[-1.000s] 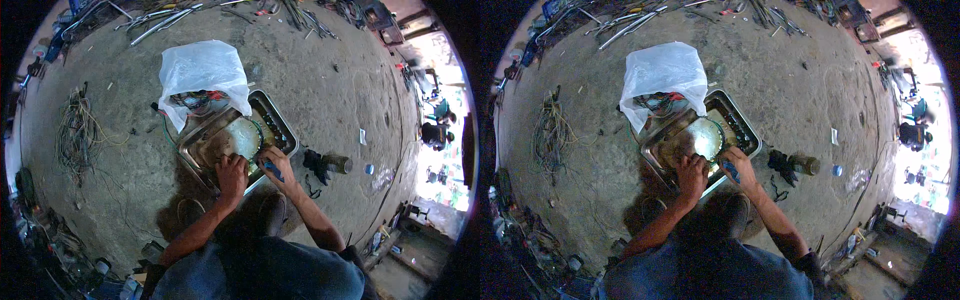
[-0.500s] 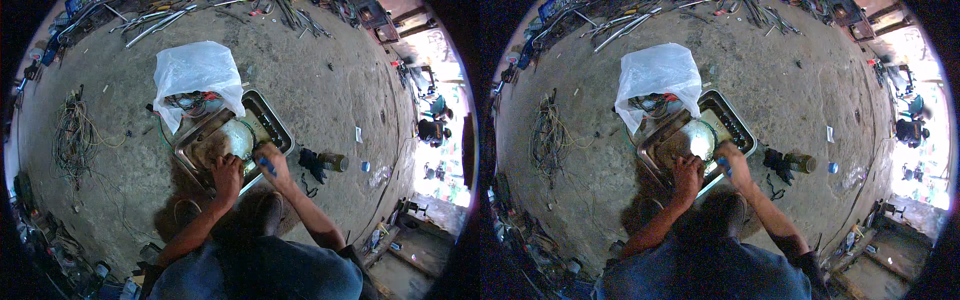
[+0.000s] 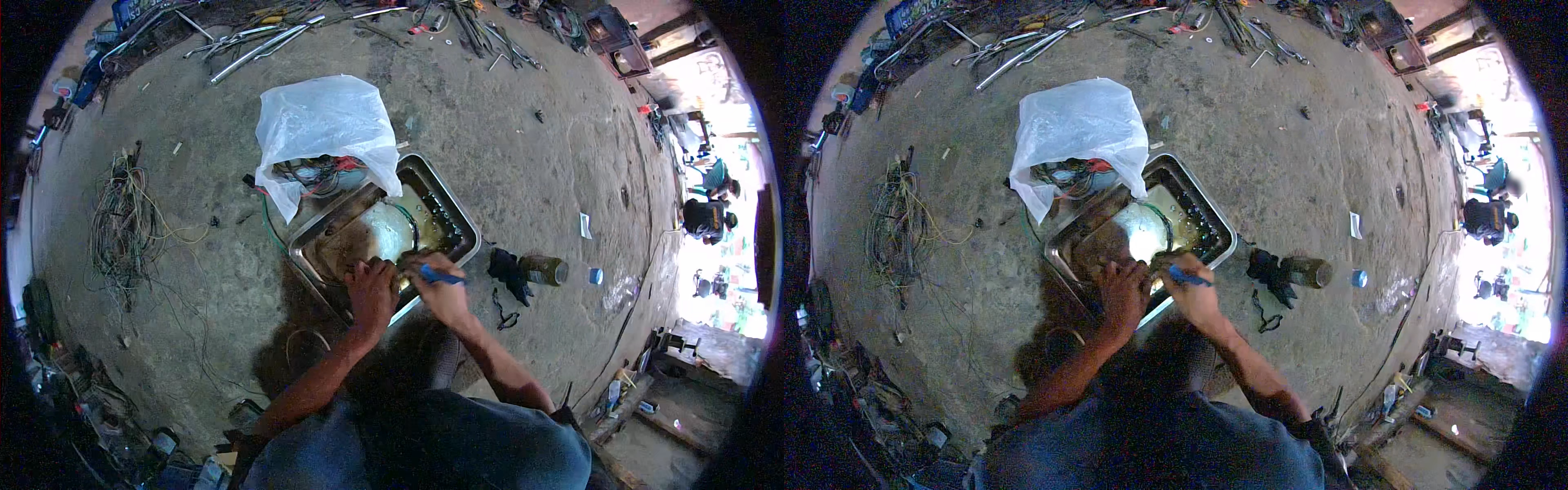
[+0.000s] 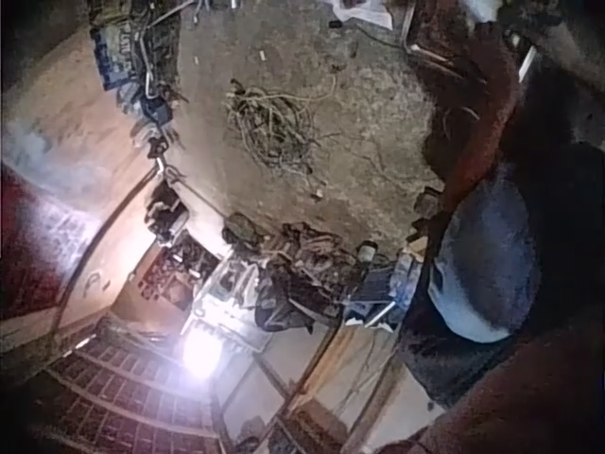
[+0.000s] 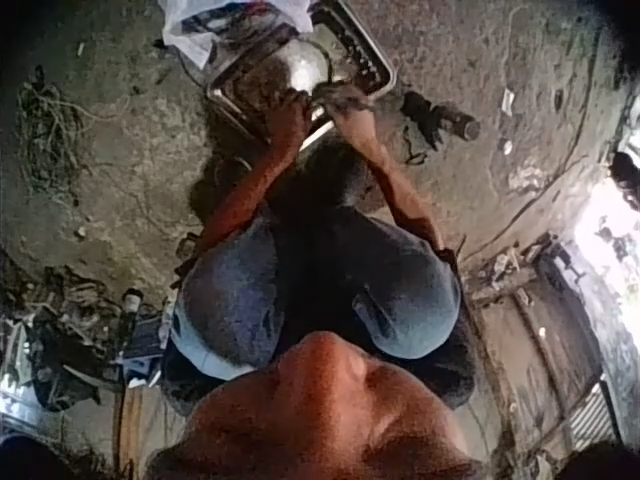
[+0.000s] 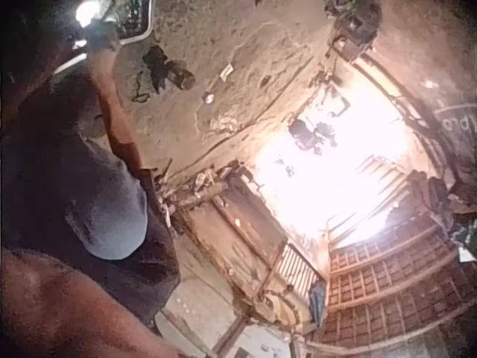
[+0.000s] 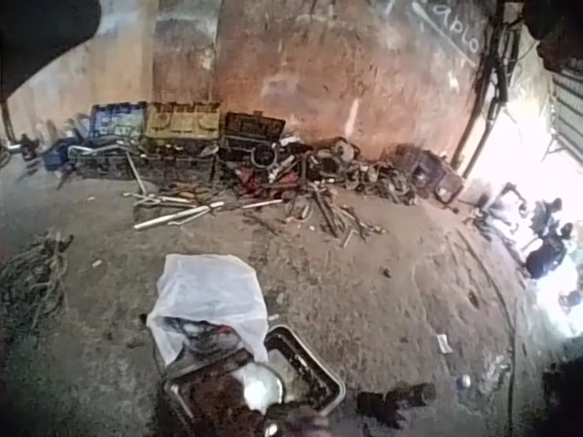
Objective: Cleaning and organizing a motorcycle wiring harness using a brush and cloth.
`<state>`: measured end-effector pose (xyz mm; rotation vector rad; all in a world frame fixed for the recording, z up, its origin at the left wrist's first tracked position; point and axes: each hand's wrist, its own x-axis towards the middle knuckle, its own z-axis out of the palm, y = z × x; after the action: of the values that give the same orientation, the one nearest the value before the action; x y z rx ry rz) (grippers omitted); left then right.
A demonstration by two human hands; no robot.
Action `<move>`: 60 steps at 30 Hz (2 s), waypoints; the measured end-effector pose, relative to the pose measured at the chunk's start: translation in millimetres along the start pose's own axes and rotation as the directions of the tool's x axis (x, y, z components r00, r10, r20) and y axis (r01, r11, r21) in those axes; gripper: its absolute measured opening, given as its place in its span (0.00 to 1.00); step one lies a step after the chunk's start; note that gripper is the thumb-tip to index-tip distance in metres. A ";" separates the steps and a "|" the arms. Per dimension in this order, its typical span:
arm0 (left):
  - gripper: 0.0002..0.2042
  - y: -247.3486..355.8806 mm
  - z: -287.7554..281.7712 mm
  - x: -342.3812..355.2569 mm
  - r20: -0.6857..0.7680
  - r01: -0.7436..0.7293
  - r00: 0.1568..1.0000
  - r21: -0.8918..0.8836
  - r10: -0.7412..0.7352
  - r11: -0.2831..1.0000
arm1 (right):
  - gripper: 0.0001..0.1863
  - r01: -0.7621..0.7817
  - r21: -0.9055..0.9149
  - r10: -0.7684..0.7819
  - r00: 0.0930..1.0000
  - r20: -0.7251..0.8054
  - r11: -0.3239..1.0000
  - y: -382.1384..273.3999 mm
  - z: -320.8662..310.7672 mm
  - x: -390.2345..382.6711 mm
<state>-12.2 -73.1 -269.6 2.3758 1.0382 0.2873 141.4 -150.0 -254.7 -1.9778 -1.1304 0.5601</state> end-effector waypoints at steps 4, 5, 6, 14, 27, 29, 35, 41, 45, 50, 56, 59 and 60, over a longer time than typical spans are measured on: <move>0.11 0.4 -1.7 0.1 -0.014 0.007 1.000 -0.007 -0.007 1.000 | 0.12 0.105 -0.111 -0.107 0.994 -0.012 0.988 7.1 1.5 20.4; 0.11 0.1 -1.9 0.5 0.004 0.004 1.000 -0.015 -0.004 1.000 | 0.11 0.049 -0.166 -0.073 0.987 -0.145 0.985 6.7 -1.0 23.9; 0.11 -0.7 -2.2 1.4 -0.007 -0.010 1.000 -0.018 0.010 1.000 | 0.11 0.077 -0.191 -0.099 0.989 -0.106 0.979 5.0 -2.8 25.7; 0.07 -2.5 3.2 1.6 0.025 -0.009 1.000 0.018 0.009 1.000 | 0.09 0.031 -0.031 -0.031 0.999 0.017 0.999 -9.8 2.8 -1.2; 0.09 1.5 -1.5 4.7 0.038 0.008 0.999 0.041 -0.010 0.999 | 0.16 0.190 -0.367 -0.186 0.981 0.048 0.911 -0.2 0.2 7.5; 0.09 1.9 -2.0 6.3 0.036 0.019 0.999 0.018 -0.019 1.000 | 0.16 0.189 -0.377 -0.200 0.980 0.009 0.907 8.2 -10.9 28.8; 0.10 1.1 -2.3 8.1 0.017 -0.003 1.000 0.028 0.002 1.000 | 0.18 0.287 -0.148 -0.274 0.956 0.105 0.946 5.0 -10.2 12.2; 0.08 -2.9 3.8 6.6 0.044 -0.011 0.999 0.010 0.011 1.000 | 0.22 0.240 -0.288 -0.204 0.968 0.149 0.927 26.1 -27.2 30.7; 0.06 -2.3 4.4 8.4 0.053 -0.031 0.998 0.037 0.029 0.999 | 0.19 0.163 -0.207 -0.153 0.986 0.064 0.965 22.2 -31.9 31.6; 0.04 0.6 1.3 5.9 -0.065 -0.051 0.996 0.090 0.057 0.995 | 0.18 0.309 -0.210 -0.250 0.930 0.269 0.927 14.1 -12.1 11.5; 0.06 -0.1 1.7 10.5 0.037 -0.032 0.999 0.046 0.031 0.998 | 0.14 0.144 -0.198 -0.158 0.986 -0.057 0.970 29.6 -21.2 31.4; 0.08 -0.4 1.8 7.3 0.038 -0.014 0.999 0.063 0.012 0.998 | 0.15 0.392 -0.007 -0.380 0.896 0.227 0.920 21.8 -17.1 20.1; 0.08 -0.5 1.5 6.8 -0.033 -0.053 0.998 0.072 0.055 0.996 | 0.15 0.312 -0.143 -0.247 0.904 0.350 0.939 20.5 -15.7 22.4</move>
<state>-7.3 -68.4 -271.3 2.4738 1.0174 0.3179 174.3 -143.3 -261.5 -1.8769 -1.7054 0.6585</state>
